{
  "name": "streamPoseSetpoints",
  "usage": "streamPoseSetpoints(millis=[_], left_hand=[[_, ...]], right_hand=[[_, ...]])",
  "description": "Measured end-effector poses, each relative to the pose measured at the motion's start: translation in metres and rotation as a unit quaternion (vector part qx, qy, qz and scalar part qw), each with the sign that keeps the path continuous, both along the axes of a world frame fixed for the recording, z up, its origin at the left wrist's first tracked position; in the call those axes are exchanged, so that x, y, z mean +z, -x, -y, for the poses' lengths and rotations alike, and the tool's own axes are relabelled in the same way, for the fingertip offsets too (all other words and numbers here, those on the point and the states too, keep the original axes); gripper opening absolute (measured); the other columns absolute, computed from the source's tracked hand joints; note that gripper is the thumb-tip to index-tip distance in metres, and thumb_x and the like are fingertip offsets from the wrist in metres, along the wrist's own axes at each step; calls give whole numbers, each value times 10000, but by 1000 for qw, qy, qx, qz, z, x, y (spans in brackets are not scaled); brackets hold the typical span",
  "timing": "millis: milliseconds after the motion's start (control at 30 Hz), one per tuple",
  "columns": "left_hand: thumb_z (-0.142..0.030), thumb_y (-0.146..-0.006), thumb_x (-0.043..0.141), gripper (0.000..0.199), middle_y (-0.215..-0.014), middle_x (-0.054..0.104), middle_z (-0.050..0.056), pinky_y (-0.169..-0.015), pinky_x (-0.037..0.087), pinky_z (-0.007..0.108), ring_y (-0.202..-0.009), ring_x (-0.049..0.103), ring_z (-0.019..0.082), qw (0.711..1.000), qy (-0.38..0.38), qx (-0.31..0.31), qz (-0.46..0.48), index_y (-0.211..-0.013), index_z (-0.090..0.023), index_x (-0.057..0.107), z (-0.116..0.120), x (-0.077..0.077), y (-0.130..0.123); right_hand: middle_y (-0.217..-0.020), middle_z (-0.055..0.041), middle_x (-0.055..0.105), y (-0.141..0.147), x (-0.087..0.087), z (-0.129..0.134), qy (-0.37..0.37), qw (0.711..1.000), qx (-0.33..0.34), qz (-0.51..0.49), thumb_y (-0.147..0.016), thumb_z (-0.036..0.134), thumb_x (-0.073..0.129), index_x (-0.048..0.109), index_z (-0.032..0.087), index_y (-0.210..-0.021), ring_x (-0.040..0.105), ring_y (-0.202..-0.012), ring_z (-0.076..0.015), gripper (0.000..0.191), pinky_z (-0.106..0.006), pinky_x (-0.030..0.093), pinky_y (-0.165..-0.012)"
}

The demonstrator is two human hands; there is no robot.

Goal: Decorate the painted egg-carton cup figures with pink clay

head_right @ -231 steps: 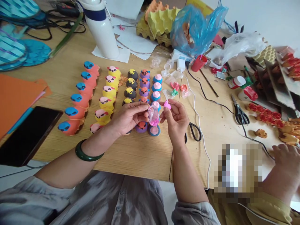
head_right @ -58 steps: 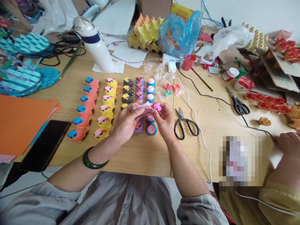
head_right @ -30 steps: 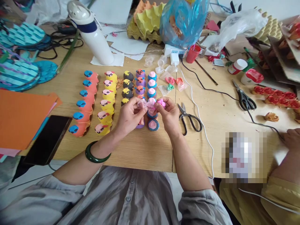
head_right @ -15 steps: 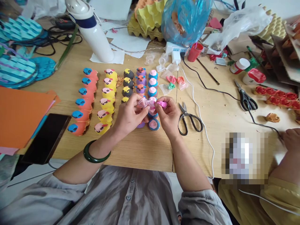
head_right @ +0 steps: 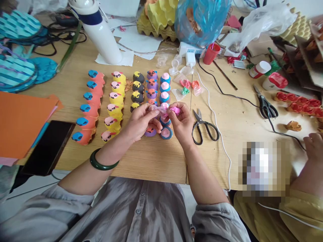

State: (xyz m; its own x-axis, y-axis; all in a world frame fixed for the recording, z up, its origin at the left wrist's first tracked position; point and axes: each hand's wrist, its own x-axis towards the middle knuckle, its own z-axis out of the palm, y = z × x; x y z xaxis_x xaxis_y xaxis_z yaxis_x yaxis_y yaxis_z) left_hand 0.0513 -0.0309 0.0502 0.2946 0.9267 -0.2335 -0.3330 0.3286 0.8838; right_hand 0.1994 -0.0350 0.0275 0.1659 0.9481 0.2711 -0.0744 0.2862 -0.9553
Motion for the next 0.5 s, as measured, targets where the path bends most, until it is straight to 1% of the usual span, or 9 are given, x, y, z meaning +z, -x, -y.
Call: streamPoseSetpoints(millis=[100,200,300,400,500], left_hand=[[-276,-834,711,320,-555,607,-75,-441,541,232,-443,640,131,999,15,-2,43,-838,-220,396,-2,0,0],[-303,-801,758,364,-562,606,-75,-460,531,208,-460,636,113,998,8,-8,59,-830,-213,406,-2,0,-1],[-349,-774,806,412,-613,657,-52,-531,565,213,-509,664,109,999,-15,-5,50,-846,-203,428,-2,1,-2],[-323,-702,869,474,-706,715,-28,-595,597,239,-552,699,119,999,-35,6,36,-877,-195,448,-1,1,-2],[-257,-682,862,460,-710,720,-32,-551,570,222,-505,684,109,999,-45,11,27,-848,-194,438,-1,-1,-2]], right_hand=[[-807,44,635,-2,-1,-2,10,1000,6,-10,-801,420,824,637,245,-880,612,-626,-81,268,-216,580,-578],[-797,48,630,-5,-1,-4,30,998,38,-42,-794,435,828,628,248,-887,612,-616,-85,289,-228,581,-577],[-816,48,651,-7,-1,-5,62,991,75,-89,-769,429,852,638,245,-888,616,-631,-80,306,-222,580,-602],[-825,49,662,-7,-1,-4,81,987,79,-110,-746,419,872,646,244,-877,617,-665,-76,314,-213,576,-644],[-809,50,656,-6,-1,-4,89,987,80,-103,-738,455,867,630,251,-880,608,-649,-93,344,-240,579,-631]])
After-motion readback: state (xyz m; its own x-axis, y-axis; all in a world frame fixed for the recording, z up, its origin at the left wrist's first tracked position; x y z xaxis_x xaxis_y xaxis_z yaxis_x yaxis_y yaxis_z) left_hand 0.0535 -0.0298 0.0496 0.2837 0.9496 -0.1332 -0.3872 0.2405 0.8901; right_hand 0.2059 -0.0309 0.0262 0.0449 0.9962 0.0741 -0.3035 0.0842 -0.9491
